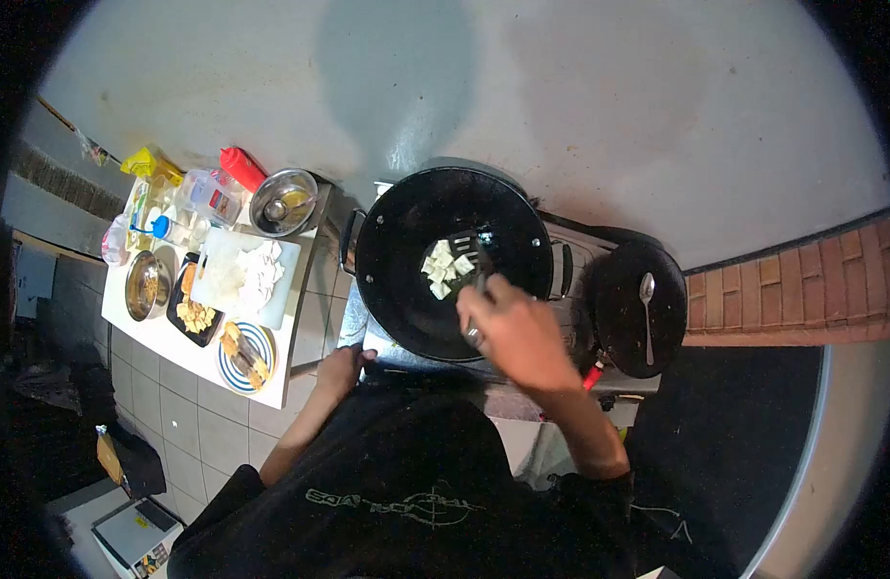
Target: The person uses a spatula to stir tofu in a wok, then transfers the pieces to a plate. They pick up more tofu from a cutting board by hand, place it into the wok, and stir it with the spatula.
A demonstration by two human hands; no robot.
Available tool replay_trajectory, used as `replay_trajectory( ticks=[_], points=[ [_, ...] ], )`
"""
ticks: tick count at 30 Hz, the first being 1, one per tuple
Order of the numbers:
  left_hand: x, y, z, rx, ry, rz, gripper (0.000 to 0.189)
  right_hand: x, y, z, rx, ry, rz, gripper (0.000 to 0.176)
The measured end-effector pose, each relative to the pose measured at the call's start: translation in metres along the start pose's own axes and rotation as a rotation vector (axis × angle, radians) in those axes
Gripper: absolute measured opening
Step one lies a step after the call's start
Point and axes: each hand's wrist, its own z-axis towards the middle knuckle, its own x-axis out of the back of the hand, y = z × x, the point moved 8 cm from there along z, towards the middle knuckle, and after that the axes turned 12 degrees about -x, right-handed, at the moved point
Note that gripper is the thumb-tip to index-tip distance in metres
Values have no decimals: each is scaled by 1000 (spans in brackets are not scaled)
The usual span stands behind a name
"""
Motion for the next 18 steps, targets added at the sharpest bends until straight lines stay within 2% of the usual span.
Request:
replay_trajectory(
  ticks=[1, 2, 5, 7, 9, 10, 11, 14, 15, 17, 18],
  points=[
    [-1, -1, 1, -10, 5, 0, 56, -10, -8, -6, 44, -60, -27, 18],
    [-1, -1, 3, -18, 10, 0, 56, -20, -12, -12, 22, -34, -44, 27],
    [0, -1, 2, -29, 6, -14, 56, -23, -17, -20, -8, -13, 17, 29],
    [-1, -2, 4, -26, -9, 0, 56, -18, -9, -22, -22, 15, 29, 27],
    [-3, -3, 5, -23, -23, 13, 56, -10, 11, -18, -162, 39, 78, 19],
    [-2, -3, 5, -32, -13, 20, 57, -4, 21, -15, -182, 169, 136, 13],
    [-2, -3, 5, -39, -3, 27, 57, -5, 32, -12, -185, 170, 135, 13],
    [4, 1, 3, -66, 36, 6, 58, 16, 57, -5, -252, 391, 283, 13],
    [6, 1, 3, -67, 36, 9, 58, 21, 59, -1, -253, 394, 283, 13],
    [4, 4, 4, -96, -29, 94, 53, 24, 71, 5, -390, 336, 188, 16],
    [3, 4, 4, -99, -29, 97, 53, 25, 75, 9, -392, 374, 212, 18]
  ],
)
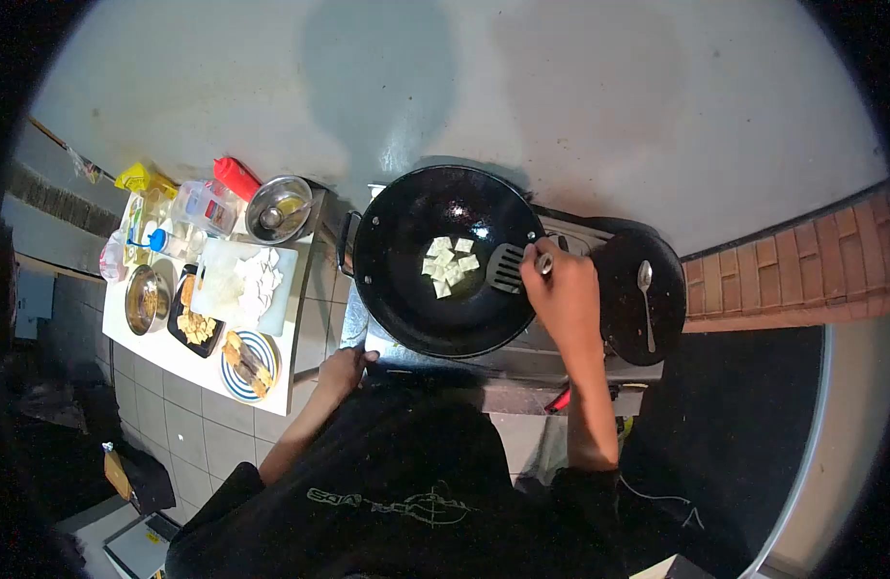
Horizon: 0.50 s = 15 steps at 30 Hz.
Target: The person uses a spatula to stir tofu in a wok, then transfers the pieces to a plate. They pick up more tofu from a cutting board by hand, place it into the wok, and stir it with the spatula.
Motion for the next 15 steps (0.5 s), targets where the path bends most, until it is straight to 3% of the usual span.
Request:
replay_trajectory(
  ticks=[7, 9, 10, 15],
  points=[
    [-6, -7, 2, 16, 35, -37, 55, -35, 36, 8, -11, -32, 108, 19],
    [-3, -7, 4, 17, 59, -82, 57, -57, 52, 8, -99, -141, 433, 18],
    [-4, -7, 4, 37, 30, -81, 57, -65, 56, 6, -176, -198, 437, 19],
    [-9, -11, 4, 48, -9, -80, 57, -71, 33, -9, -144, -213, 479, 14]
  ],
)
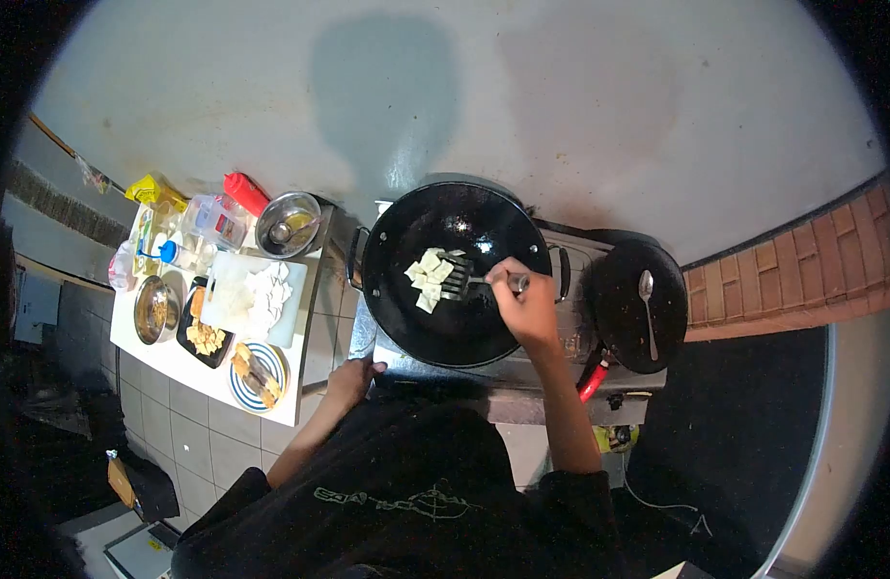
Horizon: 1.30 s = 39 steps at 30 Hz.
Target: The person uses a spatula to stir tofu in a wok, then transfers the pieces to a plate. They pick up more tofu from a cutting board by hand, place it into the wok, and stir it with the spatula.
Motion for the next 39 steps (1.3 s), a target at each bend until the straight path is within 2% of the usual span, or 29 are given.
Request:
replay_trajectory(
  ticks=[2, 3, 4, 6, 7, 8, 11, 15, 19, 21, 23, 26, 28, 30, 32, 36, 39],
  points=[
    [1, 1, 0, -4, -9, 52, 58, -2, -29, -14, 74, -19, -43, 12],
    [1, 2, 0, -4, -12, 51, 58, -4, -44, -21, 199, 4, -99, 5],
    [2, 3, 0, -10, -7, 59, 59, -7, -48, -25, 196, 3, -101, 5],
    [4, 6, -1, -15, -2, 64, 60, -19, -72, -45, 454, 5, -288, 4],
    [5, 7, -1, -26, -4, 69, 58, -27, -75, -54, 483, 13, -465, 9],
    [5, 8, -1, -36, -5, 75, 57, -30, -79, -60, 482, 10, -466, 9],
    [6, 8, -3, -18, -15, 93, 56, -47, -91, -86, 656, -40, -674, 15],
    [-1, 1, 0, -2, 8, 30, 58, -49, -103, -107, 704, -62, -591, 17],
    [2, 3, 0, -32, 39, 14, 58, -45, -102, -112, 719, -8, -664, 18],
    [6, 7, -1, -43, 45, 3, 58, -48, -103, -115, 665, -86, -661, 19],
    [7, 10, -2, -31, -36, 75, 55, -54, -102, -118, 647, -95, -607, 16],
    [10, 12, -5, -26, -32, 67, 54, -60, -94, -114, 609, -103, -545, 12],
    [8, 11, -4, -30, -25, 58, 54, -61, -81, -101, 566, -140, -646, 25],
    [10, 11, -3, -31, -12, 47, 55, -53, -78, -90, 536, -151, -659, 25],
    [7, 8, -4, 29, -75, -2, 57, -38, -70, -78, 437, -15, -665, 21],
    [-2, 0, 0, 9, -65, 3, 58, 4, -64, -52, 350, 168, -582, 9],
    [-1, 0, 0, -23, -16, 24, 58, 32, -67, -30, 237, 214, -553, 17]
  ],
)
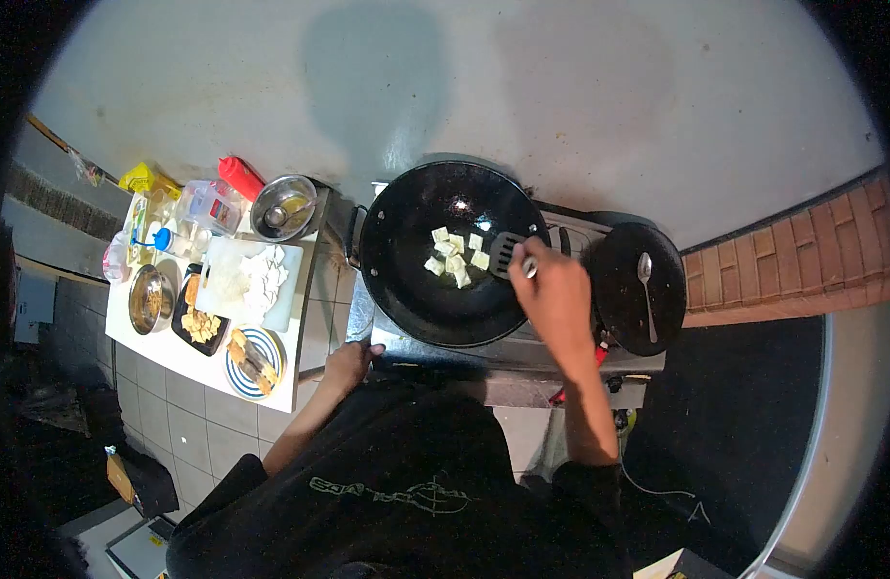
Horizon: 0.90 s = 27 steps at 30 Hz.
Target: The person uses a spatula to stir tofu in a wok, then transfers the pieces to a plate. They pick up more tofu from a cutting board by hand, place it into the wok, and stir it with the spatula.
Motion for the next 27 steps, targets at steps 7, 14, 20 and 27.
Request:
replay_trajectory(
  ticks=[7, 14, 20, 27],
  points=[
    [3, 3, 0, -8, 5, 28, 56, 5, 16, 25, -46, -37, -47, 20],
    [2, 2, 2, -41, 29, 47, 56, -42, 57, 30, -72, -141, 358, 18],
    [-3, -6, 3, -10, 5, 11, 60, -80, 58, 14, -248, -292, 643, 17],
    [6, 4, -2, -25, 47, -39, 62, -39, -23, -24, 141, -202, 413, 6]
  ],
)
